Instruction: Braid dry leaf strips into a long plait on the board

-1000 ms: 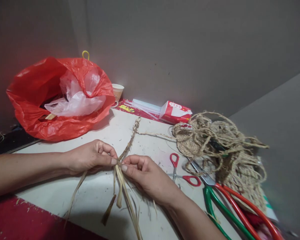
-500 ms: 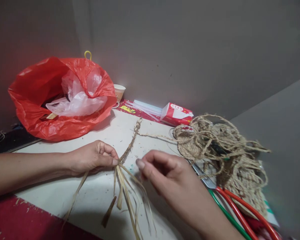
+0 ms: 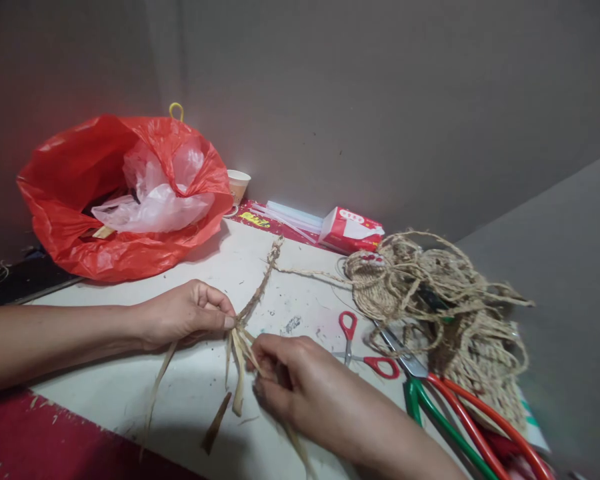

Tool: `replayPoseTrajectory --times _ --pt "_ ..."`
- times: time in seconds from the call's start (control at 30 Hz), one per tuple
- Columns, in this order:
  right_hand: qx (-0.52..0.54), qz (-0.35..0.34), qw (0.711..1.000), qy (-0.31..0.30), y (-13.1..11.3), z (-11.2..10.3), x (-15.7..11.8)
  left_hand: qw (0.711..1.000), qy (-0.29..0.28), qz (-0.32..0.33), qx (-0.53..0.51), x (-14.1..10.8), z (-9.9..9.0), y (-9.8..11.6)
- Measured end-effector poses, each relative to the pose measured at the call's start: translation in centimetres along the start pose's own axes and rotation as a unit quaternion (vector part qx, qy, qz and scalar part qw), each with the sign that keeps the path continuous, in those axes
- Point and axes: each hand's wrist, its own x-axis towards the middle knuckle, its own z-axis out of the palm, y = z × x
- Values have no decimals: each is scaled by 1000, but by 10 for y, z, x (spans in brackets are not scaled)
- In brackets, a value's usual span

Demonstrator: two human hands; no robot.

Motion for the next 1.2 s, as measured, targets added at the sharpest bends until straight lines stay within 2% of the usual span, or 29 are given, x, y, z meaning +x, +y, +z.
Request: replayPoseTrajectory --times 0.1,0.2,0.27,0.37,0.43,0.53,0.63,0.73,0.77,0.87,0.9,1.0,1.03,1.07,1.13,1.2 --pt "33 12 999 -9 10 -25 -12 1000 3 4 0 0 0 1" --pt "60 9 996 61 16 -43 -26 1000 4 5 0 -1 1 2" --pt "68 0 991 113 15 -45 -31 1000 5 3 2 -2 2 2" --pt "61 -16 990 128 12 -44 -33 1000 2 6 0 0 3 -1" --pt "49 -22 986 159 16 -48 -35 1000 -1 11 -2 1 2 -3" --pt "1 -3 960 281 28 -60 -45 1000 -10 22 -1 3 2 -5" --pt "-80 -8 937 339 34 -67 -53 1000 -6 16 8 1 0 0" --pt "-125 1 920 372 29 -59 -44 1000 -9 -2 -8 -3 -1 5" --pt "-124 1 923 364 27 -54 -37 1000 -14 -5 -25 -4 -1 6" --pt "-94 -18 960 264 24 -38 -11 997 -26 -11 -77 -5 2 4" --pt "-93 -20 964 249 24 -32 -3 996 -26 -12 -86 -5 2 2" --pt "-123 -40 942 310 25 -13 16 995 -24 -11 -92 -4 3 0" --pt "-118 -56 941 313 25 -6 20 995 -25 -9 -94 -4 2 0" --pt "-102 -72 948 292 24 1 24 995 -26 -7 -97 -4 1 2" --pt "-68 -92 973 199 20 15 30 994 -28 -6 -102 -6 0 5" --pt "-86 -90 983 132 13 25 33 994 -31 -11 -103 -7 0 7"
